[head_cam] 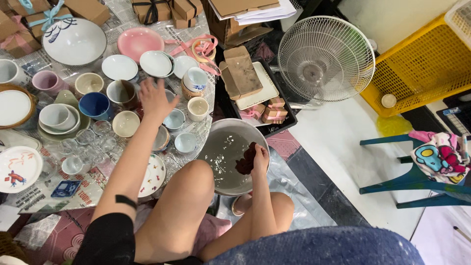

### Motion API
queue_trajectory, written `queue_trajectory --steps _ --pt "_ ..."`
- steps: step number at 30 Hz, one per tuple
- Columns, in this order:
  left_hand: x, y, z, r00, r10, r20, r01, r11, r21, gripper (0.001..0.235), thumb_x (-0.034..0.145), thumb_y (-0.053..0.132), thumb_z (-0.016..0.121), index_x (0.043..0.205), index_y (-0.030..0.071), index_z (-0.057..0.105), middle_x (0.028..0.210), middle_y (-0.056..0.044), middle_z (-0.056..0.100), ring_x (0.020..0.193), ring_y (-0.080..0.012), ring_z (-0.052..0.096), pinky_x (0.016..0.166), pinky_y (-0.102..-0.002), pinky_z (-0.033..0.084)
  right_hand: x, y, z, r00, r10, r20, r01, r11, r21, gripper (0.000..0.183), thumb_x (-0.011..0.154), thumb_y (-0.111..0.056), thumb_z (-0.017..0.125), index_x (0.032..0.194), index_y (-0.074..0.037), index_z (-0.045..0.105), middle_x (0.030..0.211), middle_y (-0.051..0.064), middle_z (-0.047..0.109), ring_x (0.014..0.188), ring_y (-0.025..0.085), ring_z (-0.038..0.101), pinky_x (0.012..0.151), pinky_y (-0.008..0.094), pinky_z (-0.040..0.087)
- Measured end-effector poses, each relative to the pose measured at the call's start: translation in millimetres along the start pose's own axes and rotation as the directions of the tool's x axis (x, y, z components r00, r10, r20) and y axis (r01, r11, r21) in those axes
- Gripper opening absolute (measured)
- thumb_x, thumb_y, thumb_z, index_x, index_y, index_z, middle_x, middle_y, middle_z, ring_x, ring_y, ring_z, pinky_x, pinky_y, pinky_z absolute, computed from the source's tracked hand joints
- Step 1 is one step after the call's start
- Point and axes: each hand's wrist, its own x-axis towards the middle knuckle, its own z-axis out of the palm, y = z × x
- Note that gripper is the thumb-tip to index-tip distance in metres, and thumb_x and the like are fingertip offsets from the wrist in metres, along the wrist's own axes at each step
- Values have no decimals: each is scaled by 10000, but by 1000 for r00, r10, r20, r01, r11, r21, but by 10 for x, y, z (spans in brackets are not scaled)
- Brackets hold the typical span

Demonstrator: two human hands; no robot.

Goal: The person sits on the floor and washes various ceramic bowls and cups using a dark cloth and a metal basin of water. They wipe the interior and exterior of each item and place them on a nearby table.

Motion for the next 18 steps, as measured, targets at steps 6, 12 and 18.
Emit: queue_trajectory --steps 6,12,18 --pt "-199 18 -113 884 233 406 -314 938 144 696 637 588 830 1233 255 694 1227 -105 670 1347 -383 451 1146 -680 201 -56 -16 -79 998 -47 -30 44 994 -105 151 964 -211 694 1004 -78 634 925 49 691 787 147 642 699 310 545" --pt "-189 -72 284 922 255 291 -334 904 265 291 821 347 719 1086 239 778 1149 -114 699 1258 -354 534 1115 -628 287 -107 -37 -155 998 -55 -11 53 995 -84 151 965 -198 684 1015 -62 644 937 37 695 812 135 629 725 304 536" --pt "-115 -64 344 895 397 204 -446 804 394 212 884 169 612 979 109 792 1174 -77 702 1207 -253 613 1037 -521 444 -94 -47 -262 995 -87 -38 80 983 -167 172 947 -222 691 1014 -67 653 927 40 697 802 129 625 728 300 532"
